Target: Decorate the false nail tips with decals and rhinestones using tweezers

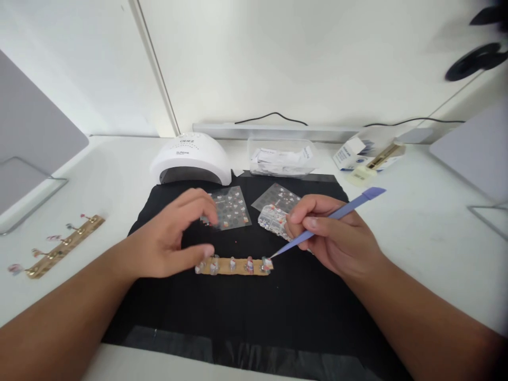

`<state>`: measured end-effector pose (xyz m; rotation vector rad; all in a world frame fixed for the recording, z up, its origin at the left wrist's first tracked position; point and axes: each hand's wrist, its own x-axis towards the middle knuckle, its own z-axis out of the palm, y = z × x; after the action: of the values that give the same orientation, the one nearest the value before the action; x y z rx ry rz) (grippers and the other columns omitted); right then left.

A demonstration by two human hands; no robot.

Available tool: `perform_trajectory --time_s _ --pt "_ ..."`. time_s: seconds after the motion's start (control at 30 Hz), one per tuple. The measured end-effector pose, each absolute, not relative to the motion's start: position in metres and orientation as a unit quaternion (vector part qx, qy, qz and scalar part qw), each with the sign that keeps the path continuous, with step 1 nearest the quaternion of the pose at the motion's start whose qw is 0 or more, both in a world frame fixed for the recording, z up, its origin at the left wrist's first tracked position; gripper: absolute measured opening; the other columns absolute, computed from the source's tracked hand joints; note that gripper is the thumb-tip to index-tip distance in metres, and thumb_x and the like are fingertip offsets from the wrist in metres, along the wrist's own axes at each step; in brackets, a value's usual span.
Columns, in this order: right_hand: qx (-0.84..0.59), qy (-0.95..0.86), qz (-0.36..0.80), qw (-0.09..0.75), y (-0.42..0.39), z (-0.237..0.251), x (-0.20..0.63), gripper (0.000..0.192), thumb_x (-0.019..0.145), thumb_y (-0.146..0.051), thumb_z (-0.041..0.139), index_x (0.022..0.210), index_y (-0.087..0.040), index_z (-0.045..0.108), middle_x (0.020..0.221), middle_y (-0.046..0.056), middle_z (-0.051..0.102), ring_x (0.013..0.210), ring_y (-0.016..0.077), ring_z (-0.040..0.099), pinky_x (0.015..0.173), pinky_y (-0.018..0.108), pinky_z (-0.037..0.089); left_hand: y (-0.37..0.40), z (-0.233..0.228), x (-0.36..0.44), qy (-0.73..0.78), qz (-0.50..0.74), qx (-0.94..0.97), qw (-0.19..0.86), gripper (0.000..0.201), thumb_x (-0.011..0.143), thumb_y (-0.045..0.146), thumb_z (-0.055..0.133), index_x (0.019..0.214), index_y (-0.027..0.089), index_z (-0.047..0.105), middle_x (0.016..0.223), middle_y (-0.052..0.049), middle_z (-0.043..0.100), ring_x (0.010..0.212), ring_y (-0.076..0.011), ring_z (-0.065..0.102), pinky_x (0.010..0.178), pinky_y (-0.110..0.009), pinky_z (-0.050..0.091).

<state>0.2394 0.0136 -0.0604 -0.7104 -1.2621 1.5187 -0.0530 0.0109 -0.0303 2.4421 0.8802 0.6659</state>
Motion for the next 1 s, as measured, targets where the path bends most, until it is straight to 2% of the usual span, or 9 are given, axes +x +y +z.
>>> perform_trajectory --time_s 0.07,0.17,0.53,0.73,0.9,1.0 --pt "-0.299 -0.523 0.629 0.492 0.014 -0.059 0.239 0.011 0.076 -0.016 0.066 0.074 -0.020 0.076 0.051 -0.003 0.061 0.043 0.0086 0.054 0.045 0.022 0.033 0.013 -0.031 -0.053 0.348 0.316 0.868 0.160 0.011 0.090 0.020 0.060 0.097 0.021 0.051 0.099 -0.003 0.052 0.094 -0.0193 0.053 0.084 -0.035 0.045" --pt "-0.311 -0.523 0.625 0.488 0.014 -0.057 0.240 0.010 0.075 -0.016 0.066 0.072 -0.019 0.075 0.050 -0.002 0.060 0.043 0.0088 0.053 0.044 0.021 0.033 0.015 -0.033 -0.051 0.376 0.348 0.854 0.096 0.010 0.090 0.016 0.059 0.091 0.020 0.050 0.095 -0.002 0.050 0.087 -0.0171 0.052 0.079 -0.034 0.044" --pt "-0.332 -0.527 0.619 0.479 0.015 -0.059 0.240 0.006 0.073 -0.020 0.066 0.070 -0.018 0.071 0.050 -0.002 0.058 0.042 0.0098 0.050 0.043 0.023 0.033 0.012 -0.033 -0.047 0.354 0.211 0.896 0.168 0.004 0.093 0.020 0.056 0.097 0.019 0.055 0.103 -0.005 0.055 0.099 -0.0200 0.052 0.086 -0.034 0.046" --pt "-0.339 -0.524 0.627 0.466 0.017 -0.060 0.240 0.007 0.071 -0.020 0.064 0.069 -0.017 0.071 0.050 -0.002 0.057 0.042 0.0090 0.049 0.042 0.022 0.030 0.010 -0.033 -0.046 0.359 0.184 0.897 0.179 0.006 0.093 0.022 0.055 0.098 0.019 0.057 0.104 -0.006 0.056 0.098 -0.0206 0.053 0.086 -0.035 0.046" --pt "-0.330 -0.523 0.630 0.469 0.018 -0.060 0.238 0.008 0.071 -0.021 0.062 0.070 -0.017 0.068 0.051 -0.004 0.055 0.041 0.0085 0.048 0.041 0.021 0.030 0.006 -0.033 -0.038 0.364 0.184 0.897 0.170 0.005 0.094 0.022 0.053 0.097 0.019 0.056 0.103 -0.007 0.059 0.099 -0.0213 0.053 0.087 -0.037 0.047" --pt "-0.328 -0.526 0.629 0.469 0.019 -0.061 0.236 0.008 0.069 -0.021 0.060 0.069 -0.017 0.067 0.052 -0.004 0.056 0.041 0.0083 0.049 0.042 0.021 0.031 -0.006 -0.023 -0.025 0.389 0.166 0.897 0.126 0.006 0.093 0.022 0.053 0.098 0.020 0.055 0.103 -0.007 0.061 0.100 -0.0237 0.055 0.092 -0.045 0.043"
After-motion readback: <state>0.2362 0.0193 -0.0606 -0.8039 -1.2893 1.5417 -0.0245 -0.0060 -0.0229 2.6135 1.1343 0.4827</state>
